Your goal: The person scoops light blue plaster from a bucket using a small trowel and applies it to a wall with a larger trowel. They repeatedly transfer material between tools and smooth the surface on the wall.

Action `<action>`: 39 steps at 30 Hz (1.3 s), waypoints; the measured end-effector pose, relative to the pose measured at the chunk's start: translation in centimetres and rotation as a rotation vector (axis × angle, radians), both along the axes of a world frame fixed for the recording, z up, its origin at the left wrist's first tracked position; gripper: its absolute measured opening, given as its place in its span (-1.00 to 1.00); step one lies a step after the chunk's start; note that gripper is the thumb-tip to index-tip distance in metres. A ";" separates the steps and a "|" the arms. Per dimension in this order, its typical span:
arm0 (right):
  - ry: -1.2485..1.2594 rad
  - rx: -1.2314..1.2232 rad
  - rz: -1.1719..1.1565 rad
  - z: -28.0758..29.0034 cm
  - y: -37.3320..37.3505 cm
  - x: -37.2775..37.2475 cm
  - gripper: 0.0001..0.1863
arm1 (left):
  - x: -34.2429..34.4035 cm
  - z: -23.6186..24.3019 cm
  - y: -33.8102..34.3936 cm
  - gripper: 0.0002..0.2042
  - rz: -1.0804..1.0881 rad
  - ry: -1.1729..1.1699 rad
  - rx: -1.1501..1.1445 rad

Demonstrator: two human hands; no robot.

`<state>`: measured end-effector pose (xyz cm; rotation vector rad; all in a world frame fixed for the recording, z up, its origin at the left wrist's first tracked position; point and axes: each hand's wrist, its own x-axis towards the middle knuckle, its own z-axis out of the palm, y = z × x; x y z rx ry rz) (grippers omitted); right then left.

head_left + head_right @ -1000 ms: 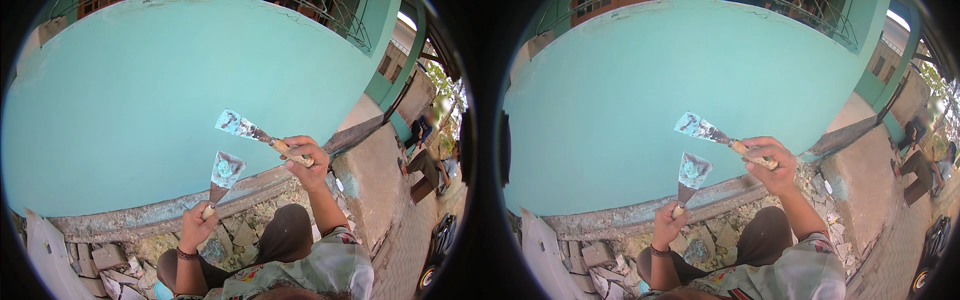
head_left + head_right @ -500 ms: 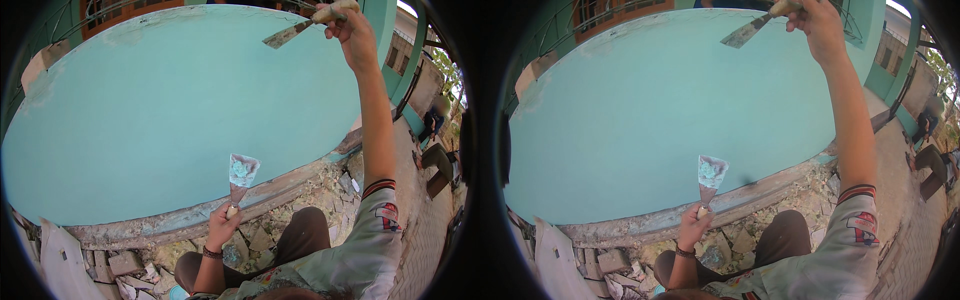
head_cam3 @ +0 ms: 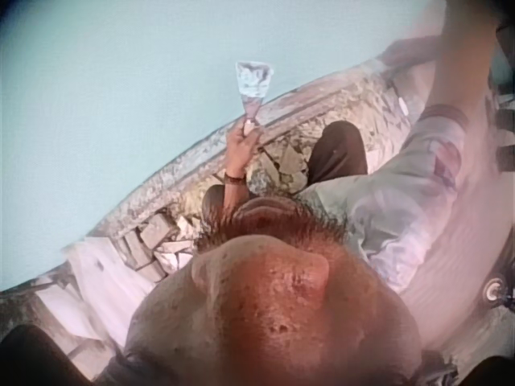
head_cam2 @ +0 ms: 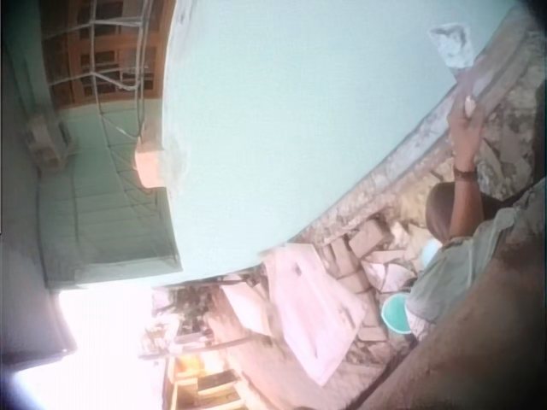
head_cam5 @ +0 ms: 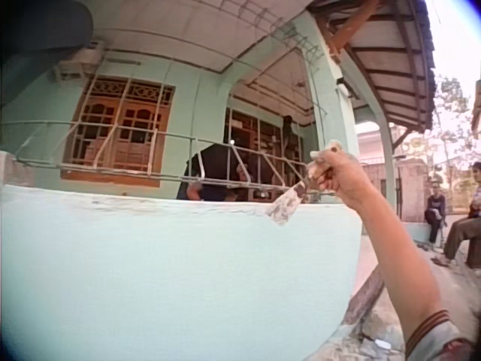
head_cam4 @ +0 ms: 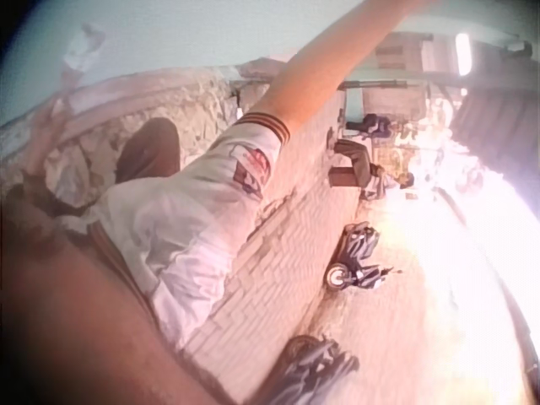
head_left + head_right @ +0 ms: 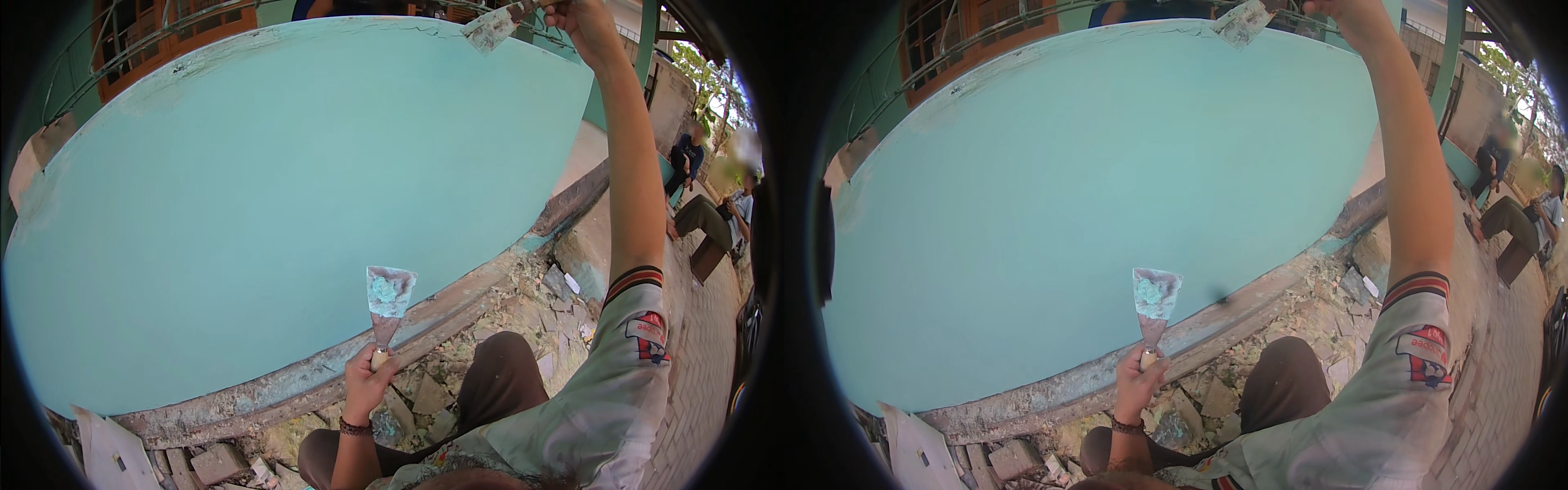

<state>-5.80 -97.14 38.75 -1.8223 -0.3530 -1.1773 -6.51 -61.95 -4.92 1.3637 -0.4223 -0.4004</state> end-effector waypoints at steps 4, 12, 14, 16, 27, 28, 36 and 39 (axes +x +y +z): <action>0.039 -0.048 -0.083 -0.8 0.1 2.2 -0.79 | 0.2 -0.6 0.3 -0.94 0.025 -0.003 -0.009; 0.130 -0.206 -0.099 2.7 0.6 5.7 -0.86 | 0.5 -0.7 -1.1 -0.96 -0.017 0.008 0.000; 0.092 -0.234 -0.096 2.7 0.6 6.2 -0.85 | 0.6 -0.8 -1.1 -0.95 -0.014 0.010 0.003; 0.108 -0.239 -0.067 2.7 0.9 6.1 -0.84 | 0.6 -1.0 -1.0 -0.93 -0.012 0.014 0.004; 0.217 -0.278 0.010 4.5 1.6 5.7 -0.87 | 0.8 -1.1 -1.2 -0.95 -0.008 0.024 0.034; 0.194 -0.268 0.004 5.0 1.3 5.4 -0.87 | 0.8 -1.1 -1.2 -0.95 -0.009 0.033 0.033; 0.158 -0.326 0.004 2.3 1.9 2.6 -0.86 | 1.0 -1.3 -1.0 -0.93 0.020 -0.018 0.044; 0.170 -0.326 -0.003 1.4 2.4 4.1 -0.87 | 1.1 -1.6 -1.0 -0.93 0.015 -0.033 0.056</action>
